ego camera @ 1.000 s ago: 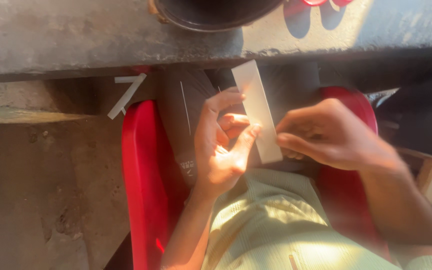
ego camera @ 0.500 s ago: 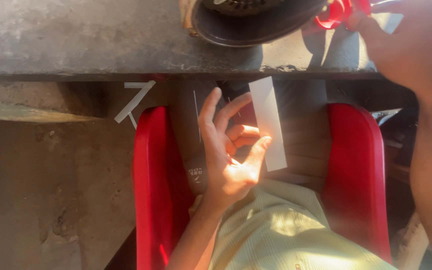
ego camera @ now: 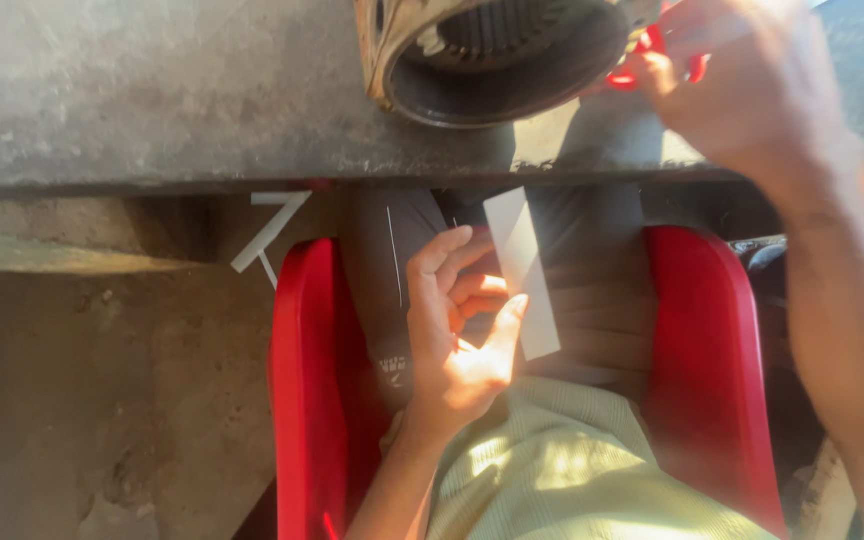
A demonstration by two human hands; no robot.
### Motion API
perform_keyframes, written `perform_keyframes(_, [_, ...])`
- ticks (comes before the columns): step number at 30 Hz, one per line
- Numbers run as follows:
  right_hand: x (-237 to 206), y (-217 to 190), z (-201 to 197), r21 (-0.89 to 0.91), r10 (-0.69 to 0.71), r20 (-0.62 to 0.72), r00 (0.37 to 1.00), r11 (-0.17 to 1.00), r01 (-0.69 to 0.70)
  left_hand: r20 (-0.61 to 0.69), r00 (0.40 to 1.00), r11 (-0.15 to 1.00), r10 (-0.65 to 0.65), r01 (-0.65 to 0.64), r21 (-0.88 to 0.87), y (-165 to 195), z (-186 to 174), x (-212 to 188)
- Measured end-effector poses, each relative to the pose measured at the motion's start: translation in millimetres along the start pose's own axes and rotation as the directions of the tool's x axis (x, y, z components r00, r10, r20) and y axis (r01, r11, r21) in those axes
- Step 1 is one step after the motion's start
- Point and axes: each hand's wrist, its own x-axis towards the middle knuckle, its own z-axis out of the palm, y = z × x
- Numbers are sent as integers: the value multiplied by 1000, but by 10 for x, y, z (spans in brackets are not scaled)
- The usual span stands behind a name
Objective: The person cuts strips from a white sheet with red scissors, folds the small pieces by hand, and presses them into the slots of a rusty electric motor housing on the workbench, repositioning the housing between pieces.
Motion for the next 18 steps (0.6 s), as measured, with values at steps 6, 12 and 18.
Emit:
perform_keyframes(6, [256,-38,28,-46,196,125,973,980,-191,61,998,974,1,-14,224,44,-32,46])
perform_keyframes(12, [4,156,-156,594,371,276,887,659,-461,175,983,958,-49,-4,288,152,-84,70])
perform_keyframes(18, [-1015,-153,-374,884,315,456,832,-268,-383,368,914,904,-168,-6,428,236,32,135])
